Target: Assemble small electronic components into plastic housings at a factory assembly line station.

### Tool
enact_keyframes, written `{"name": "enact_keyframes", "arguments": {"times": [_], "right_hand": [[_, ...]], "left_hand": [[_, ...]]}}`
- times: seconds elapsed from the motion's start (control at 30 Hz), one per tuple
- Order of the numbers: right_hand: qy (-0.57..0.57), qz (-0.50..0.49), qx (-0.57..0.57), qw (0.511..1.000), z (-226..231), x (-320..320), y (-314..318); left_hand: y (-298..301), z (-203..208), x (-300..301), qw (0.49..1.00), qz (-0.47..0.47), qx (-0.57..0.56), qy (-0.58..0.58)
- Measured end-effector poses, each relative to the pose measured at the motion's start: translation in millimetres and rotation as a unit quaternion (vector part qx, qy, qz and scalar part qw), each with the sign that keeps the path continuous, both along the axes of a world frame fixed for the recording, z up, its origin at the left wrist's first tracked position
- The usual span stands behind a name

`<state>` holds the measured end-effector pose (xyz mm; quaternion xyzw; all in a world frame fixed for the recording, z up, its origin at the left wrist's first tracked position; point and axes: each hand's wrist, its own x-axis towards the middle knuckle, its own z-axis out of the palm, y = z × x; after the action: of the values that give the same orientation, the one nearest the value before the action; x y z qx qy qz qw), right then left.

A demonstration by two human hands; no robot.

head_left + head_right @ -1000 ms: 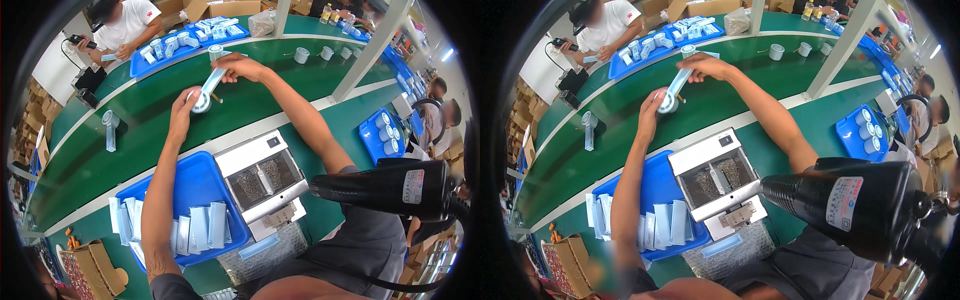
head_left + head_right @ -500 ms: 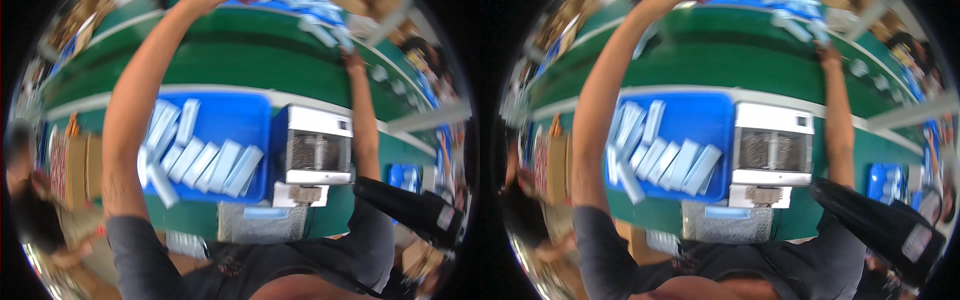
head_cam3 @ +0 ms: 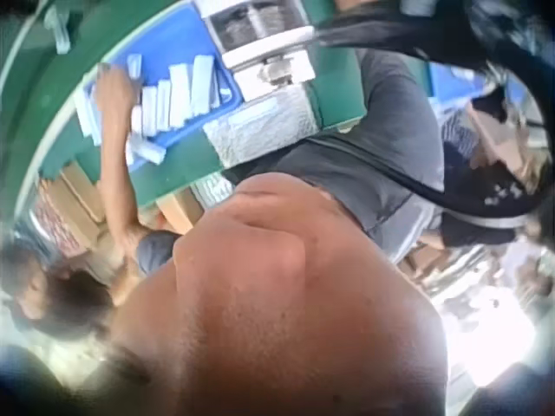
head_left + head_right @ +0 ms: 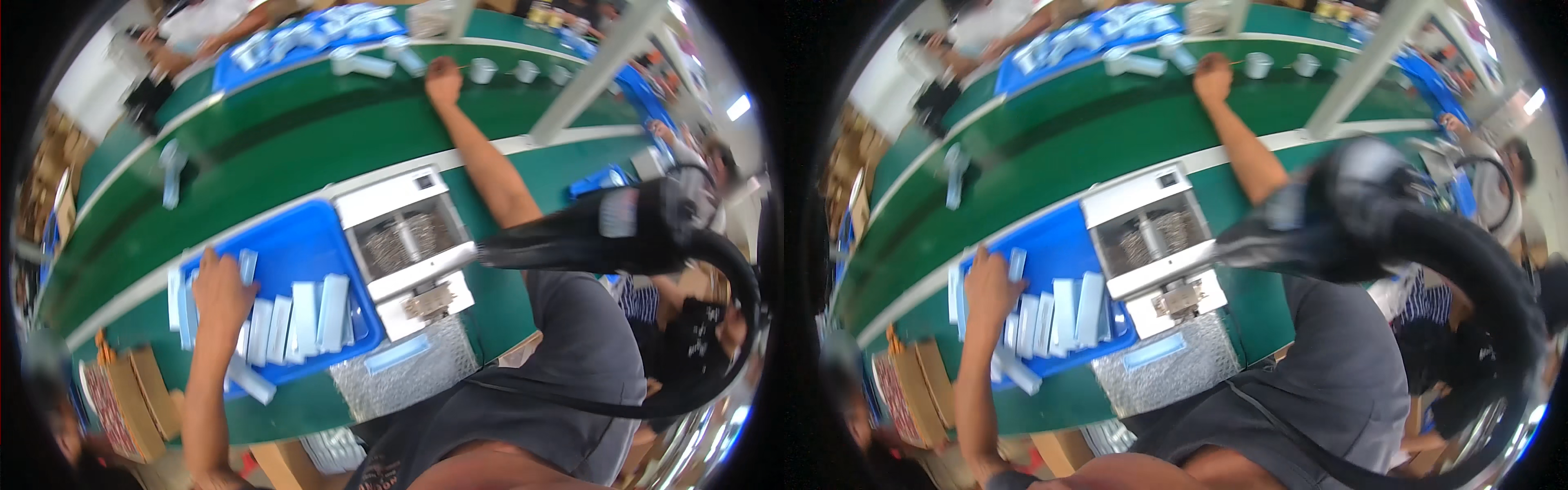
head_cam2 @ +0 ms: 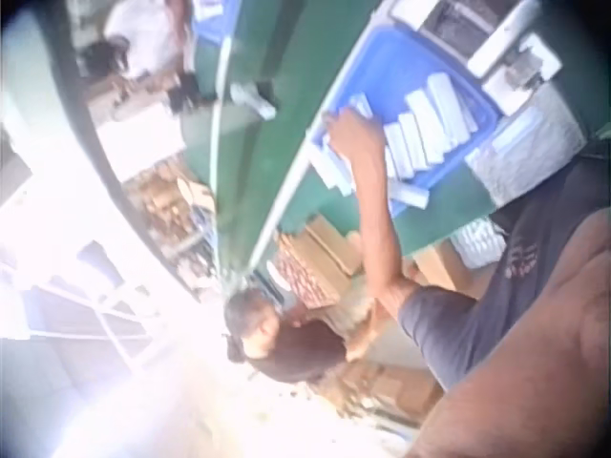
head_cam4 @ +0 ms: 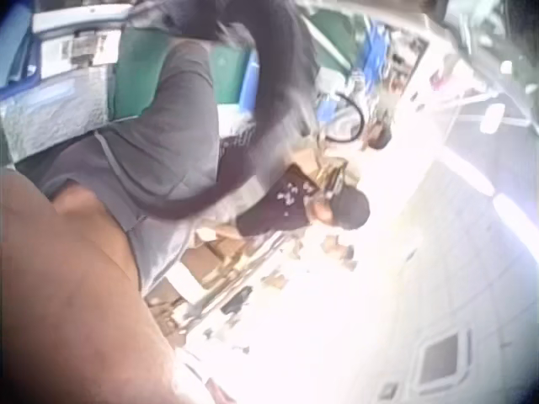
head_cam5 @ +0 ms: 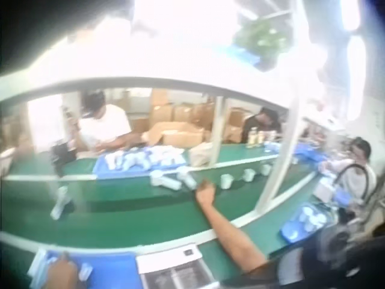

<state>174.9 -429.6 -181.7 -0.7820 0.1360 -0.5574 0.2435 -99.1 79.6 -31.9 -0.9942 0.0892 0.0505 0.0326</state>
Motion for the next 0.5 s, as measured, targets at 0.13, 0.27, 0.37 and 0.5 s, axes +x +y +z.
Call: {"name": "enact_keyframes", "arguments": {"times": [0.13,0.27,0.37,0.5], "right_hand": [[0.085,0.052,0.021,0.995,54.2,-73.3,-29.9],[0.103,0.111,-0.055,0.987,74.2,-141.5,-35.1],[0.186,0.212,-0.035,0.959,99.6,-195.3,-36.0],[0.251,0.186,-0.081,0.947,136.9,-272.4,-41.3]], "left_hand": [[-16.7,2.4,-2.7,0.975,-0.096,-0.180,-0.086],[-41.6,26.3,-4.1,0.902,-0.118,-0.413,-0.041],[-39.8,37.7,-16.1,0.870,-0.123,-0.476,-0.037],[12.9,41.5,-52.9,0.920,-0.129,-0.348,0.126]]}}
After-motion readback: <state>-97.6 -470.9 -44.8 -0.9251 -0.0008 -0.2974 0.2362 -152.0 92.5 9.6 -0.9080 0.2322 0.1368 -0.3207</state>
